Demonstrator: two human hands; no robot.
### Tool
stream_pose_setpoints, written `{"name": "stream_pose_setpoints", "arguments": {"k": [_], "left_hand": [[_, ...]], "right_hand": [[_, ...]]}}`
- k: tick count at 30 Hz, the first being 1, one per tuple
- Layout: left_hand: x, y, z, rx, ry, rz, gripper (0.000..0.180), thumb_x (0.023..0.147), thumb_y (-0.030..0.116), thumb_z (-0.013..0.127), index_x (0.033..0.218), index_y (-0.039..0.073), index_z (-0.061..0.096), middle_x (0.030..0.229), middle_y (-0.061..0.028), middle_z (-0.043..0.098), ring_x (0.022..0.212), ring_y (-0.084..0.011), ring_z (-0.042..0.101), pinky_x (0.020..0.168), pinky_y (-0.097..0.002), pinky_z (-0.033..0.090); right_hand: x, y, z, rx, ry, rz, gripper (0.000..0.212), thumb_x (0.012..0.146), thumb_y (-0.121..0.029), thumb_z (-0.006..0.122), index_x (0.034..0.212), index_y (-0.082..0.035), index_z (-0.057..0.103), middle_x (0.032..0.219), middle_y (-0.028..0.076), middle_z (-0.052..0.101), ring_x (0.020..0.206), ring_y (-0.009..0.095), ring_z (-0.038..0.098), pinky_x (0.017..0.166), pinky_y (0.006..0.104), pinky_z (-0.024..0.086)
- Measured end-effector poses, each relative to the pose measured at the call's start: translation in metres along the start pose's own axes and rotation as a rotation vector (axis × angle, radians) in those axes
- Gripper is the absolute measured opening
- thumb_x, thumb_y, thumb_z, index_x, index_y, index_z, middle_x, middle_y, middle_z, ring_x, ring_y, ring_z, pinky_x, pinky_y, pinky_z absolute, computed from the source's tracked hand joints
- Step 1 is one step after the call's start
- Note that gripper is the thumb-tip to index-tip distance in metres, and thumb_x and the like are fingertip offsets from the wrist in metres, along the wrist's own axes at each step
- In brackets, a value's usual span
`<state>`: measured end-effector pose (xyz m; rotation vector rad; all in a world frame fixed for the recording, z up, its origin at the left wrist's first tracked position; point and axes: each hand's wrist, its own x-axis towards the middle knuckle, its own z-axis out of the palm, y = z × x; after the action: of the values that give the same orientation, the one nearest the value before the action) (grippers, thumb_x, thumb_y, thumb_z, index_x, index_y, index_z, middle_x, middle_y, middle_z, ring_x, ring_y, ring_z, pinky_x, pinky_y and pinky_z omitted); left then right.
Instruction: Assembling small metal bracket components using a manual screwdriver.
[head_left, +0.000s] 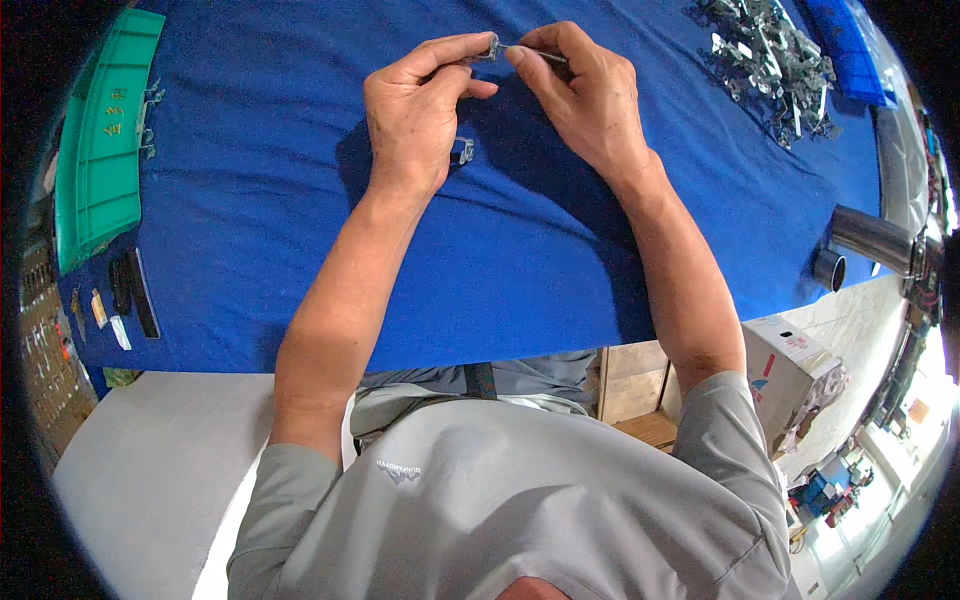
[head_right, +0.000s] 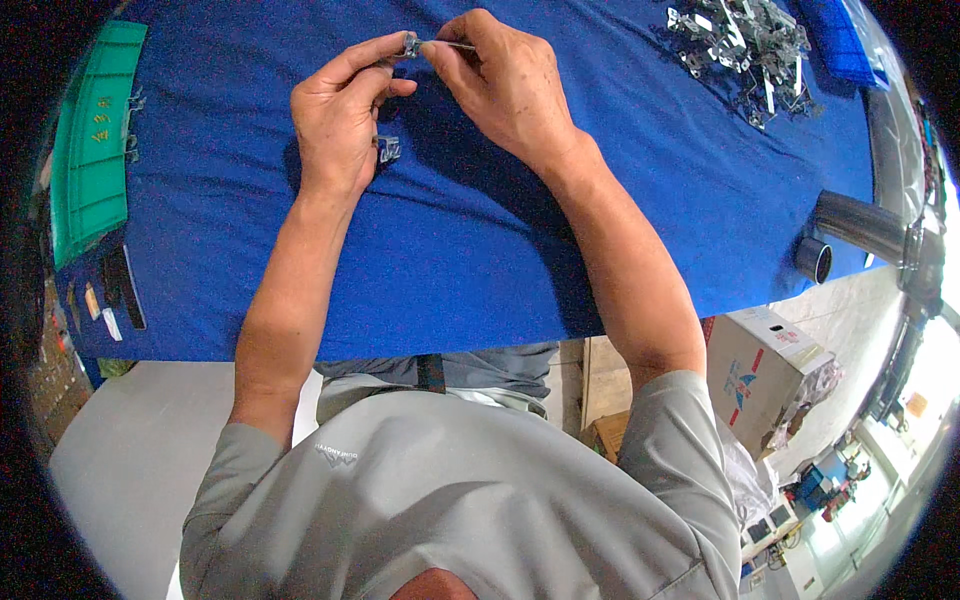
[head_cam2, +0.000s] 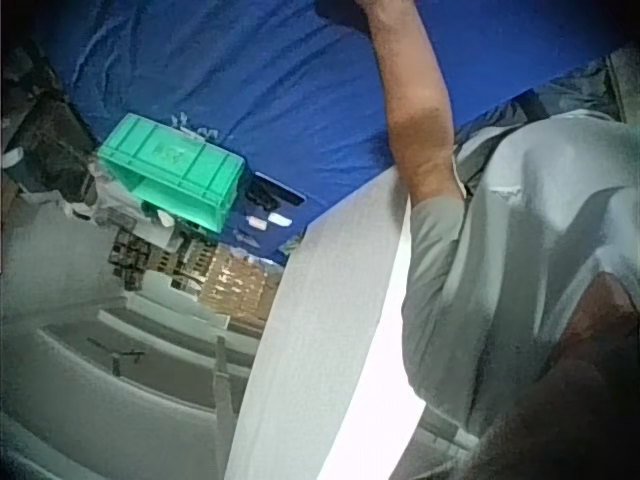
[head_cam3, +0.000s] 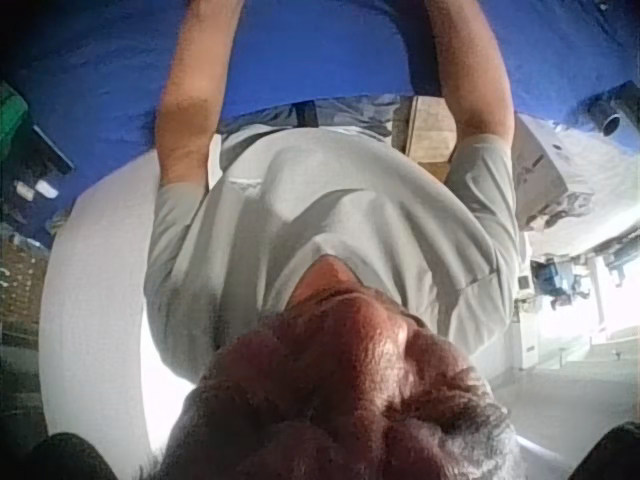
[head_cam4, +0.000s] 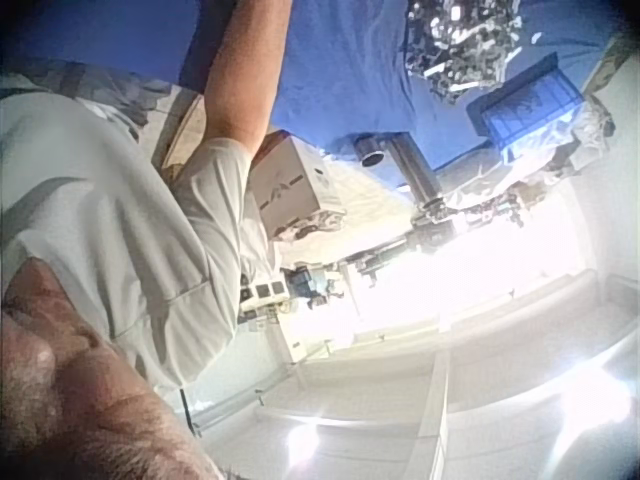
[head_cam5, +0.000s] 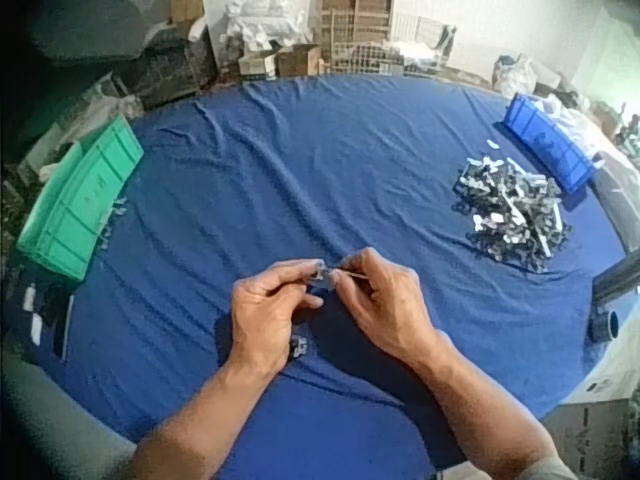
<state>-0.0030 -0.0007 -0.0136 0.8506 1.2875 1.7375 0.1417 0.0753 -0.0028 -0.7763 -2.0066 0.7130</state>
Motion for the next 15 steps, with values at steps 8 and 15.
{"name": "stream_pose_setpoints", "arguments": {"k": [8,15], "left_hand": [[0.001,-0.002,0.0,0.017,-0.008,0.008,0.026,0.09,-0.008,0.056,0.109,-0.003,0.072,0.104,-0.0134,0.072,0.088,-0.0153,0.068,0.074,-0.0274,0.061],[-0.001,0.0,0.0,0.009,0.008,0.01,0.025,0.09,-0.008,0.054,0.105,-0.003,0.073,0.102,-0.0124,0.072,0.085,-0.0164,0.069,0.073,-0.0277,0.061]], "right_hand": [[-0.001,0.001,0.002,-0.049,-0.008,-0.007,0.024,0.094,-0.026,0.07,0.091,-0.002,0.068,0.065,0.007,0.064,0.057,0.011,0.059,0.051,0.0277,0.045],[-0.001,0.008,-0.005,-0.187,-0.218,0.133,0.023,0.093,-0.024,0.072,0.096,-0.002,0.067,0.068,0.006,0.066,0.057,0.009,0.057,0.052,0.0272,0.045]]}}
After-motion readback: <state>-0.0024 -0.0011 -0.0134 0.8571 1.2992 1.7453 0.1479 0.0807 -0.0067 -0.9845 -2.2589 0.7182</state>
